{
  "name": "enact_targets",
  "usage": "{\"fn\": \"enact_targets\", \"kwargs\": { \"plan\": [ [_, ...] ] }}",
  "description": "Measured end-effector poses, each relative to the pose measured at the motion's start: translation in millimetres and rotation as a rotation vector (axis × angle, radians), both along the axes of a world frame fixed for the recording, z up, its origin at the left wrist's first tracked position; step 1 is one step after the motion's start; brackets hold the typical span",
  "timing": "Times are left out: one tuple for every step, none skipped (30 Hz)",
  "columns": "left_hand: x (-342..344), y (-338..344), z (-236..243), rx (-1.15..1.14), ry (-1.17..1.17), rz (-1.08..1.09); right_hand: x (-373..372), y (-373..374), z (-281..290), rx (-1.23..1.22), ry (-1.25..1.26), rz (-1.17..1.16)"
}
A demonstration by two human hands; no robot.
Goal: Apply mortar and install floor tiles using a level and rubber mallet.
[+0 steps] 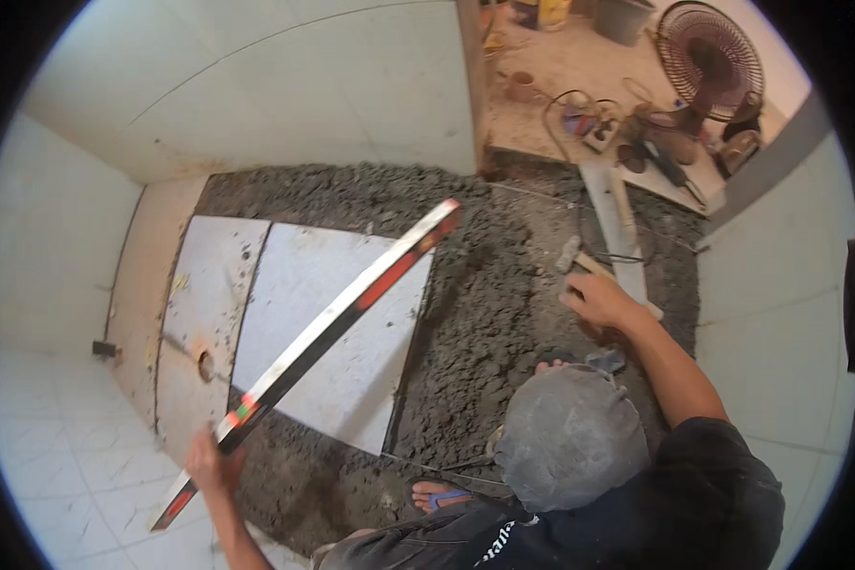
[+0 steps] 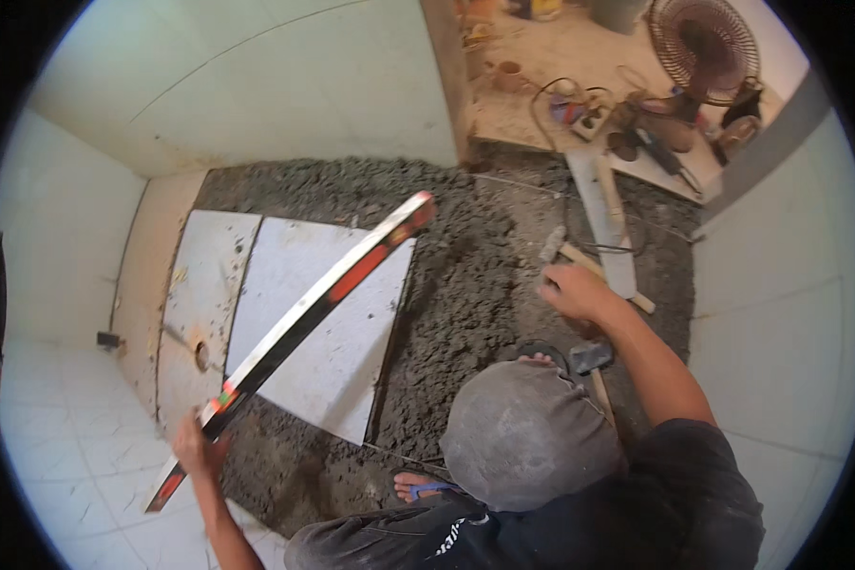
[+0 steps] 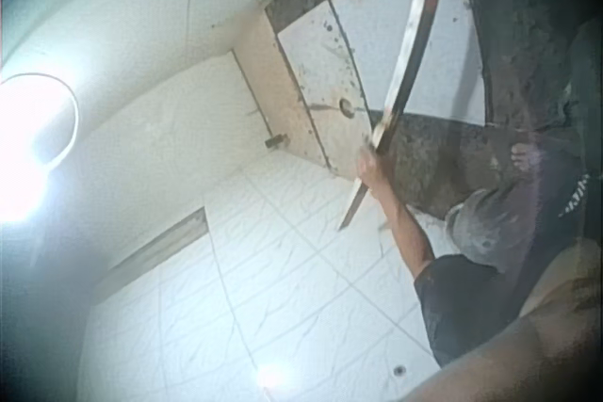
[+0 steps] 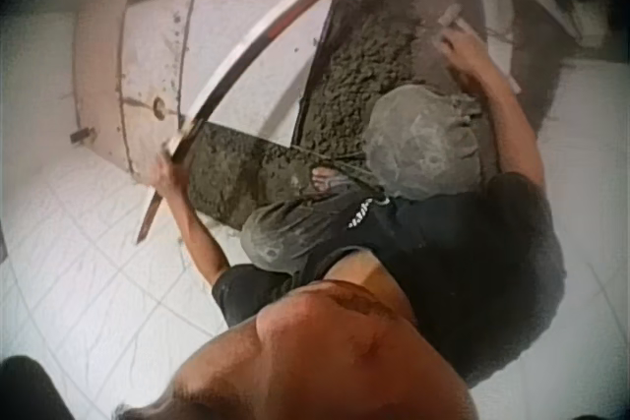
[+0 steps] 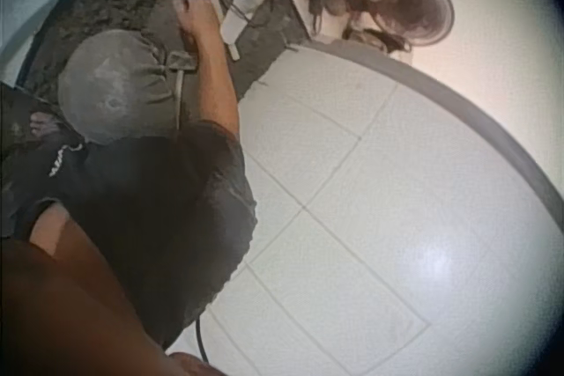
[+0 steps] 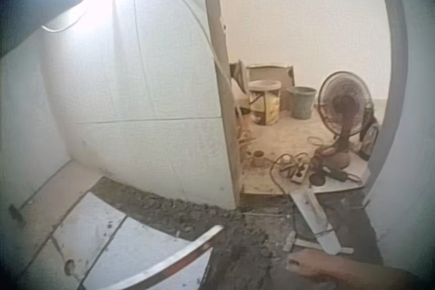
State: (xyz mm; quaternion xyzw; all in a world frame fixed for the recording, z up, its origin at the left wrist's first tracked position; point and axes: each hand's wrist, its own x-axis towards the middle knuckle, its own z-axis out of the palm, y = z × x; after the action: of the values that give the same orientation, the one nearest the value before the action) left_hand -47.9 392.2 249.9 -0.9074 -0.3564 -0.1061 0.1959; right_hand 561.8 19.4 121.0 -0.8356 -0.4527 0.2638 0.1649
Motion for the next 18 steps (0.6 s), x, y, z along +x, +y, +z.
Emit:
{"fn": "enact_targets", "kwargs": {
  "plan": [
    [20,-6,5,-0.009,0.076,0.005,-3,25,-3,0.137,0.011,0.059],
    [39,-12,9,0.002,0.095,0.023,-7,47,-7,0.263,-0.005,0.091],
    [58,-17,11,-0.002,0.044,0.005,-11,70,-14,0.35,0.015,0.175],
    [74,-19,15,-0.026,0.004,-0.016,-17,93,-24,0.41,0.011,0.227],
    [87,-20,21,-0.001,0.013,-0.013,-20,117,-35,0.439,0.02,0.29],
    [98,-22,27,0.006,-0.022,0.013,-22,143,-46,0.435,0.002,0.335],
    [105,-24,32,-0.01,-0.048,0.043,-25,170,-58,0.379,-0.038,0.377],
    [112,-25,38,0.012,-0.05,0.044,-33,196,-69,0.332,-0.115,0.407],
    [116,-26,44,0.036,-0.038,0.071,-47,218,-79,0.323,-0.072,0.432],
    [121,-27,49,0.025,-0.041,0.081,-62,238,-88,0.313,-0.103,0.46],
    [124,-29,54,-0.003,-0.046,0.084,-78,253,-93,0.242,-0.169,0.483],
    [127,-30,56,0.006,-0.056,0.079,-98,261,-96,0.224,-0.128,0.546],
    [130,-31,59,0.028,-0.053,0.083,-120,261,-97,0.071,-0.165,0.618],
    [132,-32,59,0.022,-0.044,0.081,-145,249,-97,0.151,-0.154,0.629],
    [135,-33,58,-0.014,-0.025,0.077,-170,234,-93,0.09,-0.217,0.661],
    [137,-34,56,-0.036,-0.02,0.081,-182,221,-89,-0.04,0.104,0.878],
    [139,-34,52,-0.025,-0.027,0.087,-197,203,-82,-0.004,0.295,1.225],
    [141,-34,48,-0.057,-0.015,0.078,-203,184,-75,-0.047,0.564,1.431]
  ]
}}
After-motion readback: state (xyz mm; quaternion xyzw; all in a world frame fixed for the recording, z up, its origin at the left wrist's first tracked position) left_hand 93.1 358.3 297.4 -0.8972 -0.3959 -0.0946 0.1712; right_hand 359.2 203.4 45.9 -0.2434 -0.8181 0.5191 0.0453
